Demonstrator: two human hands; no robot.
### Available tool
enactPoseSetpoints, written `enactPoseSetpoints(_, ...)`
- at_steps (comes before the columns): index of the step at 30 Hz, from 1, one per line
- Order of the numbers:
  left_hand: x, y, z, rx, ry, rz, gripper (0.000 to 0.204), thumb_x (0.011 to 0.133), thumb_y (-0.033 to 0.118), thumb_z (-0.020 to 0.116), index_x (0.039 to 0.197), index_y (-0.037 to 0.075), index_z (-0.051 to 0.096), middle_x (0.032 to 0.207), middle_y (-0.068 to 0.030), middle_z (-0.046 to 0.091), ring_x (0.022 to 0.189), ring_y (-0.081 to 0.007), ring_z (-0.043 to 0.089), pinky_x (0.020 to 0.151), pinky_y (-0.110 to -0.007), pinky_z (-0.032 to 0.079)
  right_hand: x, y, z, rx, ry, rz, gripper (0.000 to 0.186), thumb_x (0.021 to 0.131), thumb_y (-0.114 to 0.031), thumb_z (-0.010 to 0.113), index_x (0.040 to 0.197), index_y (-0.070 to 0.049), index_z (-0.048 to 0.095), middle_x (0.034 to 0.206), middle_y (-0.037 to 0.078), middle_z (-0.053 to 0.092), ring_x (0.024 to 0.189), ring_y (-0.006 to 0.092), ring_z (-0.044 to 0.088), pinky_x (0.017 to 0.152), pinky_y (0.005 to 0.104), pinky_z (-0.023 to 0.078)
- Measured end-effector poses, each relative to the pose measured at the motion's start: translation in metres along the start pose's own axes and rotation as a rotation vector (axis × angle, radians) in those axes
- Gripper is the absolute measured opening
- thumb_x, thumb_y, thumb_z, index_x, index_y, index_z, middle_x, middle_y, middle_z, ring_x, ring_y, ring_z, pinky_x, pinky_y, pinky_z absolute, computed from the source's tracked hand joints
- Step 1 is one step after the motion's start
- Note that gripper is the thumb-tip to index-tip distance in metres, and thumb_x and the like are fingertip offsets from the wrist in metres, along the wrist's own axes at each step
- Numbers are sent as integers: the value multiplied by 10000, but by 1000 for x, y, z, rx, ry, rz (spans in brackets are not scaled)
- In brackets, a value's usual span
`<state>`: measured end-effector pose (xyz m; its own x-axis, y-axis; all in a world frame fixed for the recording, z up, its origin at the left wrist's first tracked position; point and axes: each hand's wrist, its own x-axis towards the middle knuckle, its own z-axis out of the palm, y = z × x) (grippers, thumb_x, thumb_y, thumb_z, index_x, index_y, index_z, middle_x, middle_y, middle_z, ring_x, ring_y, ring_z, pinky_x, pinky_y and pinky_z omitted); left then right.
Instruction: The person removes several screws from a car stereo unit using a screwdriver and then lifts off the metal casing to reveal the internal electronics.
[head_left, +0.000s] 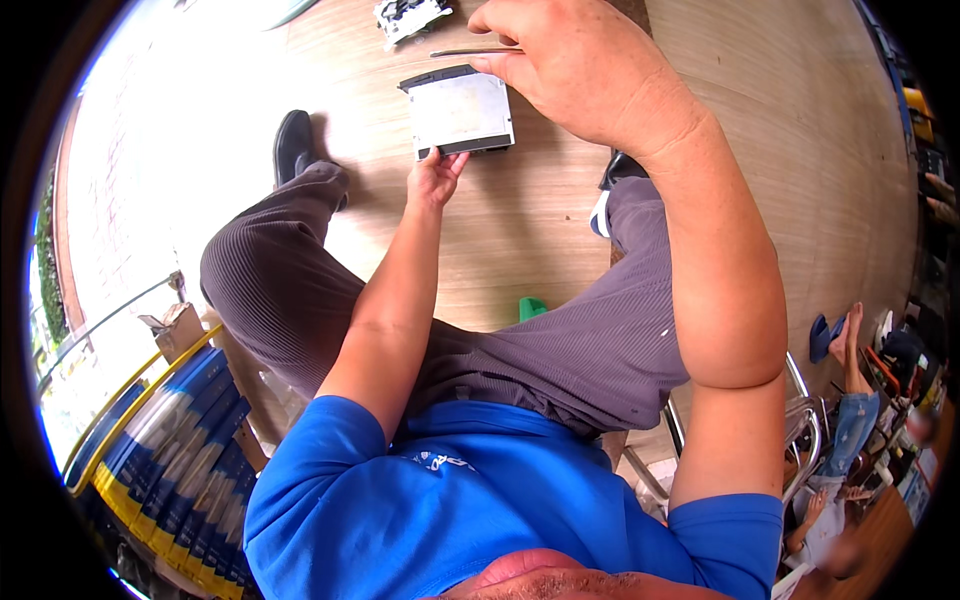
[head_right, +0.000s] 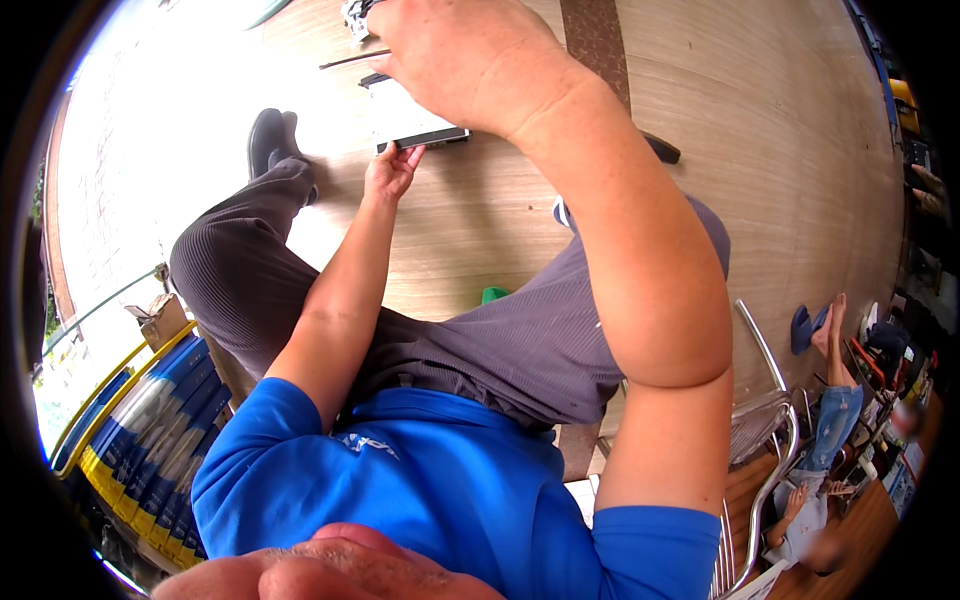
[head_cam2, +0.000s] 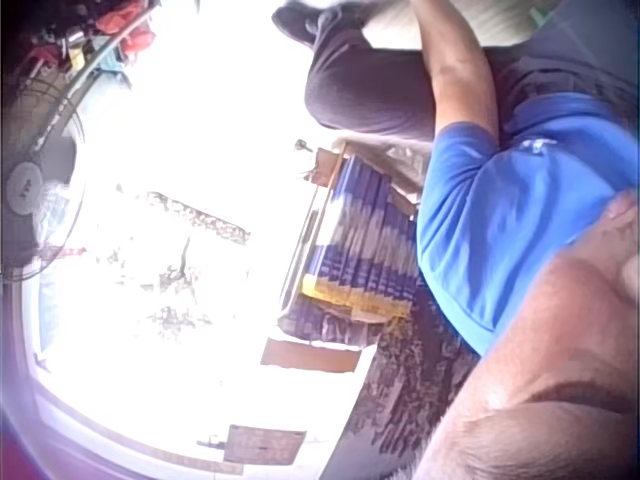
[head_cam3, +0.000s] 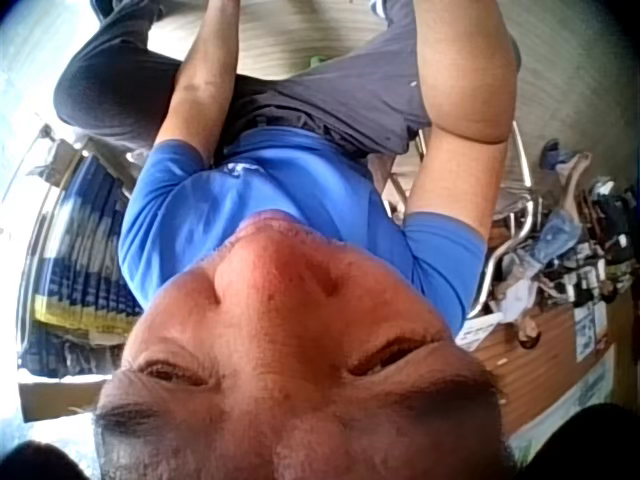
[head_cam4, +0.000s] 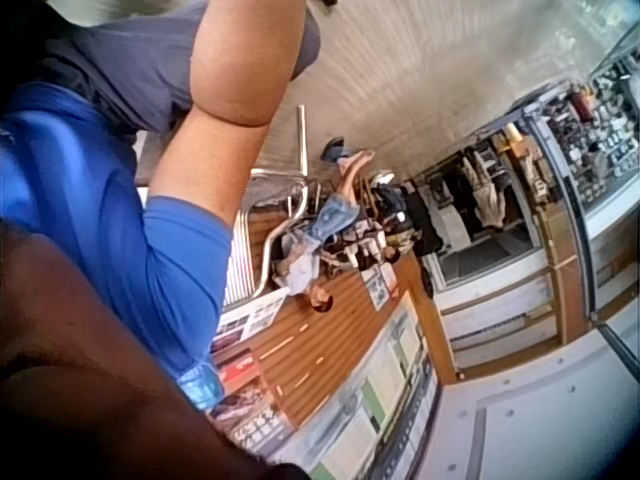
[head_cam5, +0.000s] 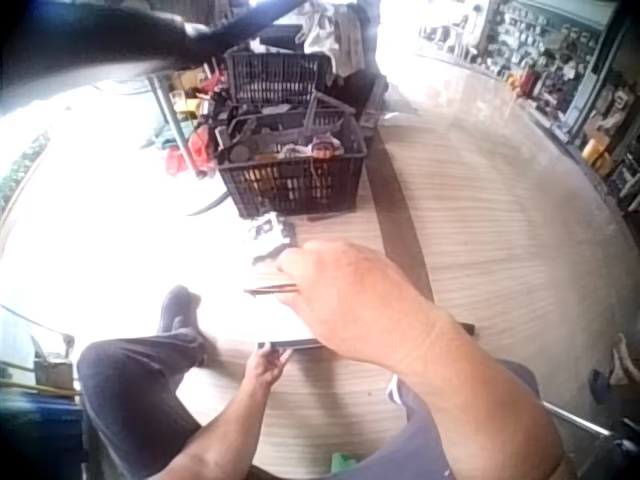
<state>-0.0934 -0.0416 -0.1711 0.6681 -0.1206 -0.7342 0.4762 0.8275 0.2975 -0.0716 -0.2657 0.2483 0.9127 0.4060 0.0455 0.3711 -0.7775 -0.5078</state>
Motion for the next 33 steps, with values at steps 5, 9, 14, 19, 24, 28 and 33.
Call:
enactPoseSetpoints(5,-2,-1,1,1,-15,7,284,1050,161,463,1323,86,491,1271,-162,601,1133,-356,617,976,-585,530,1,-3,-3,7,-37,30,218,928,-185,604,986,21,646,914,222,670,903,371,672,821,442,543)
enactPoseSetpoints(9,-3,-2,1,16,-18,19,281,1050,161,464,1320,92,493,1271,-160,600,1131,-352,616,974,-582,533,-5,-10,-9,-14,9,-27,218,929,-182,604,992,21,651,914,227,675,903,375,675,820,441,546)
enactPoseSetpoints(14,1,-1,0,32,-29,24,282,1053,170,460,1320,85,497,1265,-154,601,1118,-340,620,979,-569,532,2,-14,-14,35,-131,91,215,932,-176,601,1003,20,656,932,235,689,908,373,685,828,437,552)
enactPoseSetpoints(19,0,-2,9,25,-13,23,281,1061,177,442,1315,72,500,1261,-150,603,1115,-330,621,983,-558,531,1,-6,-4,30,-134,79,211,932,-162,595,1019,21,657,937,234,691,914,372,685,834,437,551)
enactPoseSetpoints(24,2,0,8,121,-61,53,259,1071,173,419,1261,18,502,1217,-166,623,1060,-320,652,955,-539,563,1,-7,-3,66,-86,11,259,925,-142,578,1153,-64,673,955,221,691,920,374,675,841,442,542)
enactPoseSetpoints(28,3,4,8,150,-25,28,266,1066,174,437,1298,62,504,1217,-150,617,1032,-318,651,925,-526,571,-2,-4,2,131,-8,-52,302,921,-142,573,1205,-118,673,971,211,690,923,377,665,839,441,534)
enactPoseSetpoints(33,1,13,19,421,49,-69,260,1039,214,530,1206,15,519,1061,-151,623,956,-315,662,866,-499,599,0,0,6,88,3,-37,262,907,-153,602,1142,-62,675,954,211,684,918,381,660,833,443,530)
